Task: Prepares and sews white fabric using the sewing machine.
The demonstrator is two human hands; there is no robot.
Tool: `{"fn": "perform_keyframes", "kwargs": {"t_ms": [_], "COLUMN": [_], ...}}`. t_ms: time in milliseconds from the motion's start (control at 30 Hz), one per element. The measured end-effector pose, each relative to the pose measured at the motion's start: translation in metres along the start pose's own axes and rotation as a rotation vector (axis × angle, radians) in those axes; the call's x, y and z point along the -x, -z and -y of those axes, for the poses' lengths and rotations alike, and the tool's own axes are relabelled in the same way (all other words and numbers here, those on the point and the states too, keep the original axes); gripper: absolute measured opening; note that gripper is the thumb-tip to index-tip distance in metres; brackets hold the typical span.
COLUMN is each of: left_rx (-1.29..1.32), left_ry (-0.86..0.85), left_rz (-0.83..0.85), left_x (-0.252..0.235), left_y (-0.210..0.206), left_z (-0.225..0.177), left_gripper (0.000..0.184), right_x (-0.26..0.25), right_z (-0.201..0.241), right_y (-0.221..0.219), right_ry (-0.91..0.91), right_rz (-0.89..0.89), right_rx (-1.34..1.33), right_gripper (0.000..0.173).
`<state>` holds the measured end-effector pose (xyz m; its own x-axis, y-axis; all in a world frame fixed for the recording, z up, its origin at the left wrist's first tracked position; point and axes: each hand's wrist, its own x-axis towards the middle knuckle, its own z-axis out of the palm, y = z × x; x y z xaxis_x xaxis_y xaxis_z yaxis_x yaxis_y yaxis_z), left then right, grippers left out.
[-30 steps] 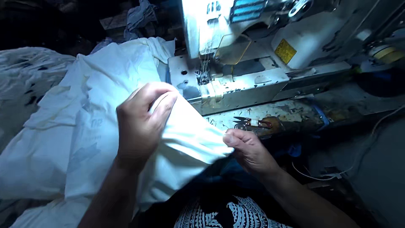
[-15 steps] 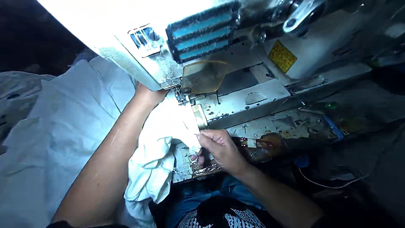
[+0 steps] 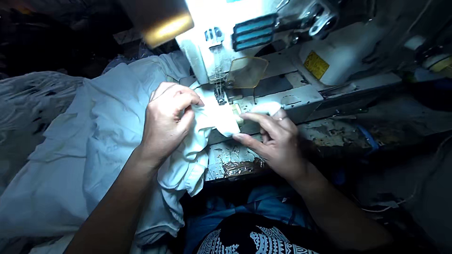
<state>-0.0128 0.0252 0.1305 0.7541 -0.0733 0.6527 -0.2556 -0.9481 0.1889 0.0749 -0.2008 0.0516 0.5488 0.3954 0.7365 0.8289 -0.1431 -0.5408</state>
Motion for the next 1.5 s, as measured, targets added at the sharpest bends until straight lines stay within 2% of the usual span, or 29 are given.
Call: {"fn": "perform_keyframes", "kwargs": {"t_ms": [33,67,133,167,233,333,433,533,633,767,867,933,967,1000,1067,1100,1167,1233,1333,1433,1500], "left_rx": [-0.032,-0.060,-0.102,-0.107,-0.053,0.148,0.179,0.135,0.129,0.146,-0.010,-0.206,-0.233,-0.241,-0.283,-0.353,-0.439,-0.475,-0.386,-0.274,-0.223], "left_ry": [-0.019,-0.036,-0.082,-0.114,-0.158,-0.145,-0.119,-0.148,-0.206,-0.272,-0.336,-0.448,-0.464,-0.435,-0.277,-0.231,-0.237,-0.291,-0.356,-0.335,-0.318], "left_rz": [0.022,0.074,0.209,0.238,0.181,-0.076,-0.262,-0.262,-0.194,-0.009,0.152,0.416,0.559,0.679,0.880,0.923,0.867,0.774,0.644,0.570,0.555], "left_x": [0.000,-0.002,-0.007,-0.008,-0.008,-0.007,-0.011,-0.006,0.008,0.032,0.019,0.006,0.002,-0.003,-0.014,-0.020,-0.028,-0.033,-0.036,-0.040,-0.047], "left_y": [-0.002,-0.006,-0.015,-0.019,-0.024,-0.018,-0.007,0.003,0.008,0.016,0.036,0.032,0.027,0.028,0.042,0.047,0.048,0.049,0.049,0.050,0.050], "left_z": [-0.001,0.001,0.010,0.014,0.022,0.022,0.012,-0.004,-0.023,-0.053,-0.081,-0.083,-0.080,-0.080,-0.088,-0.087,-0.065,-0.045,-0.023,0.004,0.005], "left_gripper": [0.026,0.028,0.032,0.028,0.020,0.015,0.011,0.013,0.015,0.017,0.018,0.016,0.008,0.006,0.014,0.015,0.012,0.019,0.026,0.031,0.028], "right_x": [-0.005,-0.008,-0.007,-0.005,-0.004,-0.009,-0.009,-0.003,0.008,0.042,0.049,0.045,0.043,0.042,0.046,0.050,0.057,0.057,0.051,0.036,0.028], "right_z": [0.003,0.005,0.006,0.006,0.004,0.002,-0.002,-0.004,0.008,0.040,0.050,0.050,0.046,0.038,0.019,0.013,0.007,0.002,-0.010,-0.022,-0.028], "right_y": [-0.005,-0.011,-0.021,-0.023,-0.022,-0.015,-0.015,-0.021,-0.014,0.005,0.010,0.010,0.006,0.000,-0.017,-0.025,-0.032,-0.036,-0.040,-0.045,-0.047], "right_ry": [0.009,0.020,0.051,0.060,0.026,-0.171,-0.257,-0.161,-0.084,0.038,0.081,0.079,0.050,-0.002,-0.149,-0.205,-0.242,-0.217,-0.173,-0.105,-0.061], "right_rz": [0.068,0.107,0.099,0.085,0.080,0.179,0.172,0.128,0.169,0.196,0.187,0.191,0.200,0.216,0.237,0.221,0.185,0.165,0.166,0.177,0.163], "right_rx": [0.031,0.026,-0.020,-0.052,-0.142,-0.373,-0.459,-0.432,-0.478,-0.581,-0.552,-0.548,-0.550,-0.562,-0.608,-0.620,-0.600,-0.555,-0.542,-0.526,-0.503], "right_gripper": [0.036,0.028,0.016,0.015,0.016,0.013,0.027,0.017,0.018,0.022,0.022,0.019,0.016,0.013,0.010,0.010,0.013,0.016,0.013,0.011,0.011]}}
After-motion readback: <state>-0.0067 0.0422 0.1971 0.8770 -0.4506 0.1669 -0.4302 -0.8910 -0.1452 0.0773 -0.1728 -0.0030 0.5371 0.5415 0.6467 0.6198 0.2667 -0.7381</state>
